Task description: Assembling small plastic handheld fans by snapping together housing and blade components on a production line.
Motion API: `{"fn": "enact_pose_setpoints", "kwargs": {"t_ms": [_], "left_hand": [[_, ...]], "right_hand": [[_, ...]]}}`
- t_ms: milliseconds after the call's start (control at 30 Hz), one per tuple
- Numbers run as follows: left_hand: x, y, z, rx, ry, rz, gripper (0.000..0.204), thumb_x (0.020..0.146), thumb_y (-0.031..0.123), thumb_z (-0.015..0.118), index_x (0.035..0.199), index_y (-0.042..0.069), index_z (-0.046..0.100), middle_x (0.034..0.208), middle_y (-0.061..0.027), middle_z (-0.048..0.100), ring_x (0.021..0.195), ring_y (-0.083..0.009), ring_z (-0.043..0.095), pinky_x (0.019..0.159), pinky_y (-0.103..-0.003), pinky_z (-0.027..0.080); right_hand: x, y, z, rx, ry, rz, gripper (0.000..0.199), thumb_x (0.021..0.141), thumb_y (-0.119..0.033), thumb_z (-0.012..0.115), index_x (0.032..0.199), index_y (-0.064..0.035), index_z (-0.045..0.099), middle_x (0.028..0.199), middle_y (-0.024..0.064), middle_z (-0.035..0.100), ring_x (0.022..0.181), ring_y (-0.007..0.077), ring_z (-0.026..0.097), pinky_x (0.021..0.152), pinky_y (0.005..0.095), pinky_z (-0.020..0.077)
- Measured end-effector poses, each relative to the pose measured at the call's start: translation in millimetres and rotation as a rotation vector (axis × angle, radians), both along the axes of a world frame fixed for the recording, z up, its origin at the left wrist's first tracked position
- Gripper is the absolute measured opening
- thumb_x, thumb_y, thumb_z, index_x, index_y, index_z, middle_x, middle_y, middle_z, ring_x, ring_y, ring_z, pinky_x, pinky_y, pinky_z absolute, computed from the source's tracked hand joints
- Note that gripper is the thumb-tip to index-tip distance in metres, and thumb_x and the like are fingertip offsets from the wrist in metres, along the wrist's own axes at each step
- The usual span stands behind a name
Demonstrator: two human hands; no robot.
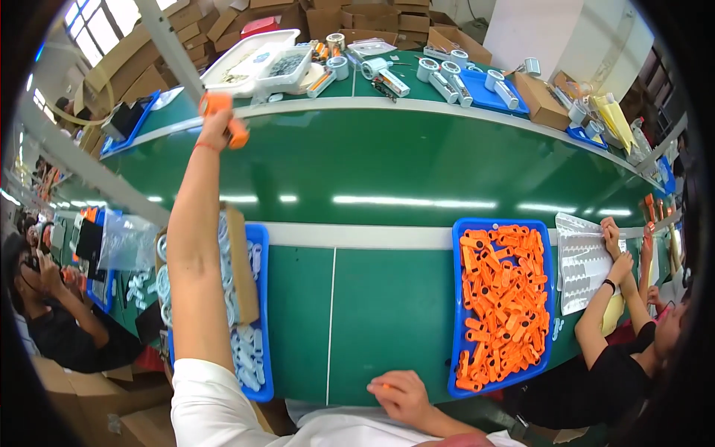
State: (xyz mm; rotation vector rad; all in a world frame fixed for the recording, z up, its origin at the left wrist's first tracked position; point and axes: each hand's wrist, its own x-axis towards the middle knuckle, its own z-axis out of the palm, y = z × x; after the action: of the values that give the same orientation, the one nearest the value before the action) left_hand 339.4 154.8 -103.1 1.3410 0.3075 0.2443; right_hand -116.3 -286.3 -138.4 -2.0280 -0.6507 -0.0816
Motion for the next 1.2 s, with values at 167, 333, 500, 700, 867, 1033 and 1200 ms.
{"fn": "enact_pose_setpoints", "kwargs": {"t_ms": [167, 333, 500, 700, 867, 1033, 1200], "left_hand": [[-111, -113, 150, -0.047, -0.349, -0.089, 0.022, 0.080, 0.009, 0.056, 0.099, -0.001, 0.048, 0.080, -0.0077, 0.056, 0.072, -0.0183, 0.058, 0.061, -0.033, 0.051], [-258, -193, 169, -0.027, -0.589, -0.327, 0.031, 0.081, 0.008, 0.058, 0.109, 0.000, 0.047, 0.096, -0.0074, 0.057, 0.088, -0.0168, 0.058, 0.075, -0.032, 0.049], [-423, -246, 73, -0.551, -0.244, -0.500, 0.048, 0.079, 0.009, 0.064, 0.121, 0.004, 0.041, 0.103, -0.0058, 0.054, 0.103, -0.0166, 0.054, 0.086, -0.030, 0.046], [-481, -270, -1, -0.464, 0.039, -0.377, 0.049, 0.082, 0.008, 0.058, 0.123, 0.002, 0.032, 0.101, -0.0085, 0.050, 0.084, -0.0207, 0.061, 0.068, -0.034, 0.053], [-459, -265, -13, -0.042, -0.040, -0.434, 0.062, 0.075, 0.013, 0.070, 0.123, 0.001, 0.032, 0.102, -0.0084, 0.052, 0.075, -0.0124, 0.058, 0.061, -0.025, 0.050], [-454, -273, -16, 0.157, -0.068, -0.483, 0.085, 0.066, 0.027, 0.079, 0.129, 0.000, 0.029, 0.104, -0.0088, 0.053, 0.087, -0.0141, 0.055, 0.074, -0.026, 0.048], [-450, -277, -33, 0.258, -0.151, -0.455, 0.097, 0.061, 0.037, 0.081, 0.131, -0.002, 0.027, 0.111, -0.0136, 0.052, 0.100, -0.0233, 0.054, 0.087, -0.032, 0.044]], "right_hand": [[-9, 1, -7, 0.233, 0.172, -0.092, 0.019, 0.078, 0.001, 0.059, 0.097, -0.0030, 0.059, 0.097, 0.0137, 0.063, 0.083, 0.0232, 0.061, 0.076, 0.0305, 0.0472], [-3, -2, -2, 0.631, 0.378, -0.118, 0.022, 0.087, -0.006, 0.054, 0.108, -0.0031, 0.049, 0.097, 0.0134, 0.057, 0.086, 0.0234, 0.061, 0.071, 0.0313, 0.0519], [10, -6, 37, 0.786, 0.484, -0.165, 0.043, 0.087, -0.030, 0.059, 0.116, -0.0008, 0.045, 0.096, 0.0133, 0.058, 0.076, 0.0248, 0.063, 0.058, 0.0293, 0.0515], [16, -8, 56, 0.744, 0.609, -0.149, 0.041, 0.085, -0.020, 0.060, 0.119, -0.0004, 0.047, 0.095, 0.0095, 0.058, 0.078, 0.0221, 0.062, 0.063, 0.0269, 0.0495], [21, -6, 50, 0.567, 0.634, -0.039, 0.033, 0.084, -0.010, 0.059, 0.114, 0.0021, 0.052, 0.095, 0.0093, 0.060, 0.084, 0.0179, 0.062, 0.070, 0.0255, 0.0499], [17, 9, 43, 0.554, 0.609, -0.087, 0.029, 0.083, -0.006, 0.062, 0.108, 0.0046, 0.053, 0.094, 0.0105, 0.062, 0.082, 0.0125, 0.060, 0.069, 0.0237, 0.0485], [17, 15, 41, 0.301, 0.538, -0.232, 0.027, 0.083, -0.005, 0.062, 0.106, 0.0060, 0.054, 0.092, 0.0103, 0.062, 0.080, 0.0117, 0.061, 0.069, 0.0224, 0.0485]]}}
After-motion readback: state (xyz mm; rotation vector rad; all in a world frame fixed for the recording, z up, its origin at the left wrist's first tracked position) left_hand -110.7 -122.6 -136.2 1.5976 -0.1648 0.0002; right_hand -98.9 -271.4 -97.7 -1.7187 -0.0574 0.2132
